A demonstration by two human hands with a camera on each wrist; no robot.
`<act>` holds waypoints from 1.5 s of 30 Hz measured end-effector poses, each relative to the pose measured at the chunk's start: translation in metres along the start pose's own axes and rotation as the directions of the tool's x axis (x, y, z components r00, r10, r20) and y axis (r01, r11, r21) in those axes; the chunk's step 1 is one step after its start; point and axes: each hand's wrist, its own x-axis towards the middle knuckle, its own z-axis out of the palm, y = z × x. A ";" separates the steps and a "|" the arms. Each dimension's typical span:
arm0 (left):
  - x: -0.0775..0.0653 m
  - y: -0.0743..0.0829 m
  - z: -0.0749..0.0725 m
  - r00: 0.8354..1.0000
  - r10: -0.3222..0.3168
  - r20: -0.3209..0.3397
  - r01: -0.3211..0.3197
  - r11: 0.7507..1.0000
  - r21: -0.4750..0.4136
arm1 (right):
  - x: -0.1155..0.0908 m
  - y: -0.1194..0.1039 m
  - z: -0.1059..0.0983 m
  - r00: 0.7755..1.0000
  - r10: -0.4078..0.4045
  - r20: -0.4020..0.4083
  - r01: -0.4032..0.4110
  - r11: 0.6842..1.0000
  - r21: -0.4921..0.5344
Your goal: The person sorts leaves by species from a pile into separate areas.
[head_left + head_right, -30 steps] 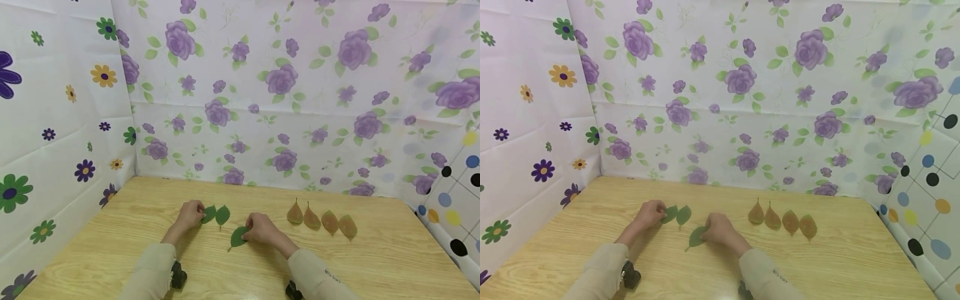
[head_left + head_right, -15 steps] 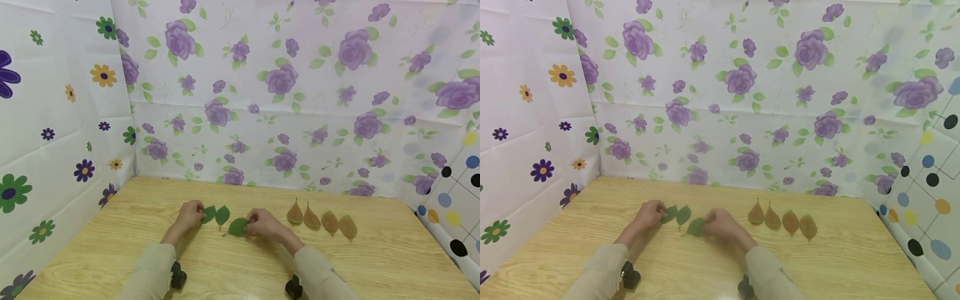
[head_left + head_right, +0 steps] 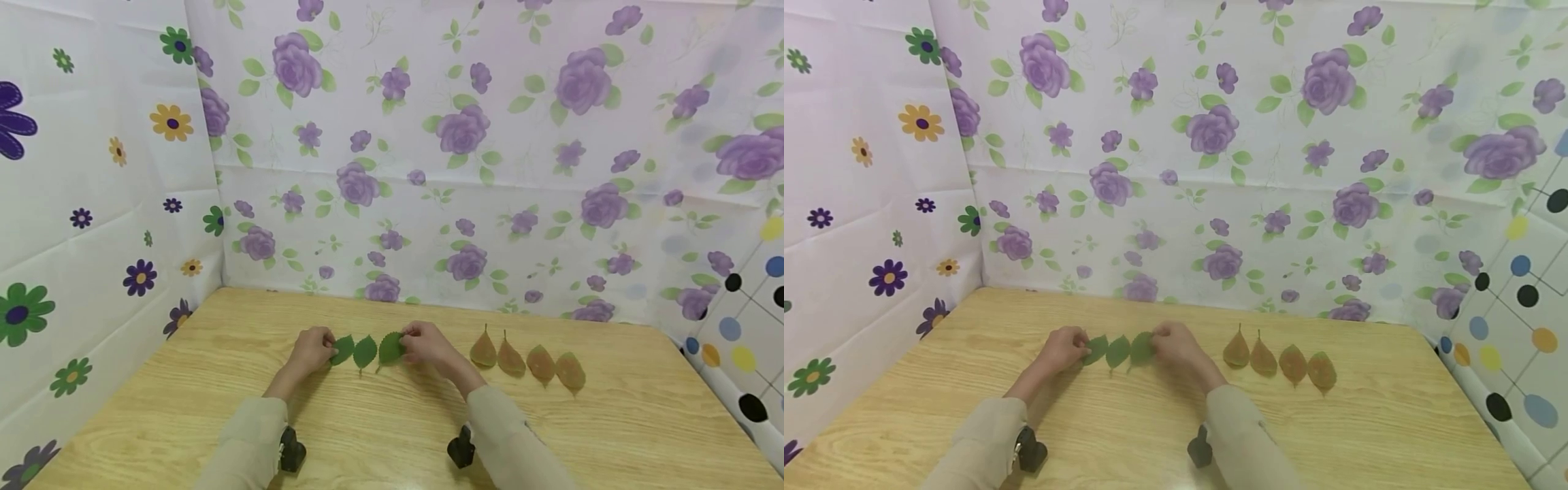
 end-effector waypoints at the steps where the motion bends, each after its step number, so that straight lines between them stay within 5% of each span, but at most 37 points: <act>1: 0.000 0.000 0.000 1.000 -0.002 0.000 0.002 1.000 0.001 | 0.002 -0.001 0.001 1.000 0.006 -0.010 -0.006 1.000 -0.001; 15: 0.000 0.002 -0.001 1.000 -0.007 -0.007 0.007 1.000 -0.001 | 0.028 0.008 0.017 0.995 -0.028 -0.092 0.013 0.986 -0.164; 27: -0.002 0.005 -0.002 1.000 0.012 -0.010 -0.012 1.000 0.004 | 0.025 0.010 0.021 0.991 -0.048 -0.123 0.010 0.956 -0.292; 45: -0.002 0.006 -0.001 1.000 -0.002 -0.005 0.003 0.999 0.044 | 0.016 0.004 0.015 0.990 -0.060 -0.126 0.015 0.945 -0.327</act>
